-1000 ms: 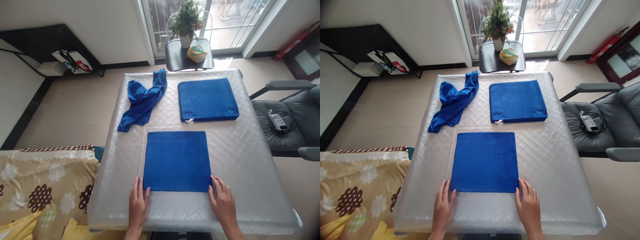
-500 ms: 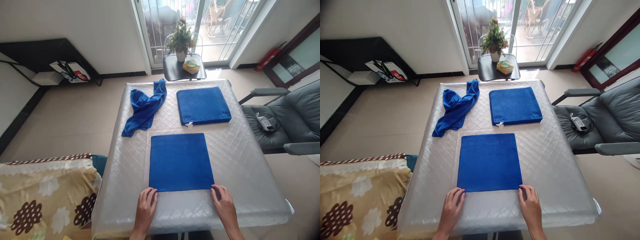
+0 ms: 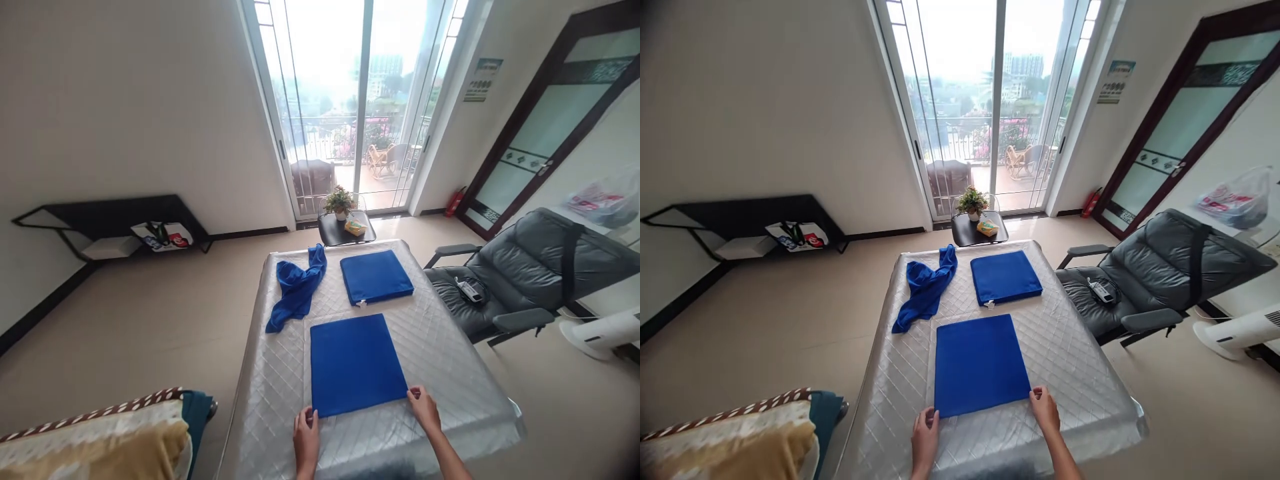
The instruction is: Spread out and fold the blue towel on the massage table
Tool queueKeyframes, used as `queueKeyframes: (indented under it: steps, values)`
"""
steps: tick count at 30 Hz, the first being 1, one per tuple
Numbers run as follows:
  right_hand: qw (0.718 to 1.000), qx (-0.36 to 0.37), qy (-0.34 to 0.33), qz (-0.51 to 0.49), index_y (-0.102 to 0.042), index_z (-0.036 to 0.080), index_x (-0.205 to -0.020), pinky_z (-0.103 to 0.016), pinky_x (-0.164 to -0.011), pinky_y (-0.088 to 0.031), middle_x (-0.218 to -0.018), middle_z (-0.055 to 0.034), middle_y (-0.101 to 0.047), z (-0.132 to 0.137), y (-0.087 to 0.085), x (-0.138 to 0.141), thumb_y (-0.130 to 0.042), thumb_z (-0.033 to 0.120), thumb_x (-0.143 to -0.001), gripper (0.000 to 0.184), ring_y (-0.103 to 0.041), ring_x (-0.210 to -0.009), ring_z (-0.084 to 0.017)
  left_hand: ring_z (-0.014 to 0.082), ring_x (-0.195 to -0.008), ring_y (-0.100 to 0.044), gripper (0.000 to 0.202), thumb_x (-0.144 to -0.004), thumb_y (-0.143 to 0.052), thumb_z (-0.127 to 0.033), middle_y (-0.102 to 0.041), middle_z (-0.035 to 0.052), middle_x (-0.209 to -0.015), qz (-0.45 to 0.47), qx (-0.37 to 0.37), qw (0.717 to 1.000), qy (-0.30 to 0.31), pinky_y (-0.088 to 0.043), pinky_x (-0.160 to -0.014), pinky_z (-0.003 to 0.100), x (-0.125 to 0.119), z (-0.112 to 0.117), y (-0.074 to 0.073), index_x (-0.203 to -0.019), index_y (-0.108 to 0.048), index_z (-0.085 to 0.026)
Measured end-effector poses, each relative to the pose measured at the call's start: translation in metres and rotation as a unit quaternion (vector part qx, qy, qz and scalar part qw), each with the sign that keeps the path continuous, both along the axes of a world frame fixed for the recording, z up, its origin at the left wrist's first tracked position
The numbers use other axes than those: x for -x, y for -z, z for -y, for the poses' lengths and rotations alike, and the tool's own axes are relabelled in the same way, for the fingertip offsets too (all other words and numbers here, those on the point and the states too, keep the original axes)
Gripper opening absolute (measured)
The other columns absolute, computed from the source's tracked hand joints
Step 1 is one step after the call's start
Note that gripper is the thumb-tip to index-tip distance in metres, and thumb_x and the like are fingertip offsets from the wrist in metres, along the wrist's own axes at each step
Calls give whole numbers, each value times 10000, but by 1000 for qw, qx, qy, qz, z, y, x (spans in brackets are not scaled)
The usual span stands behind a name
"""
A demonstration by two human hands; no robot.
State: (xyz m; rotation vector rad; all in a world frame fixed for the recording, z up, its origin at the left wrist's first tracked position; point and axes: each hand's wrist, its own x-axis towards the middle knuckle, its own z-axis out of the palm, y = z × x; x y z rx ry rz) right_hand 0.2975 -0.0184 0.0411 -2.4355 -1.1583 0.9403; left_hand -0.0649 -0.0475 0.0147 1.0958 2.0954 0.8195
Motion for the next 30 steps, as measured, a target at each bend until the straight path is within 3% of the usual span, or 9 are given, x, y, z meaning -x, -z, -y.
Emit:
queueKeyframes:
  steps: [3, 8, 17, 26, 30]
  values:
    - [999, 24, 7, -25, -677, 223, -814, -317, -789, -514, -969, -93, -789, -6, -4, -3, -558, 362, -839, 185, -741, -982, -263, 315, -929, -739, 409, -845, -472, -531, -743, 151, -964, -29, 66, 997, 4, -571, -886, 433, -2, -6, -9, -881, -686, -184]
    - [998, 42, 7, -55, -705, 209, -791, -313, -800, -501, -941, -96, -789, -10, 4, -9, -611, 380, -821, 197, -733, -996, -271, 320, -1000, -738, 223, -816, -571, -357, -777, 165, -982, -77, 141, 987, -4, -552, -886, 406, -7, -15, -20, -875, -692, -179]
    - [991, 77, -45, -95, -730, 233, -717, -319, -717, -500, -817, -62, -786, -18, 14, -28, -605, 399, -792, 221, -748, -872, -277, 337, -959, -758, 135, -783, -600, -257, -799, 129, -913, -99, 259, 957, -79, -558, -779, 382, -22, -34, -30, -751, -723, -211]
    - [991, 97, -28, -91, -709, 223, -799, -349, -778, -519, -941, -109, -792, -19, 17, -22, -592, 470, -783, 274, -739, -941, -310, 285, -1024, -745, 191, -843, -601, -235, -793, 146, -1053, -87, 284, 949, -107, -537, -825, 314, -26, -30, -30, -954, -736, -159]
    - [992, 105, -13, -75, -668, 237, -766, -384, -822, -521, -944, -123, -772, -21, 17, -15, -665, 511, -712, 279, -720, -980, -330, 270, -1056, -736, 168, -856, -618, -276, -789, 134, -1095, -60, 269, 955, -110, -526, -866, 301, -22, -25, -29, -919, -736, -176]
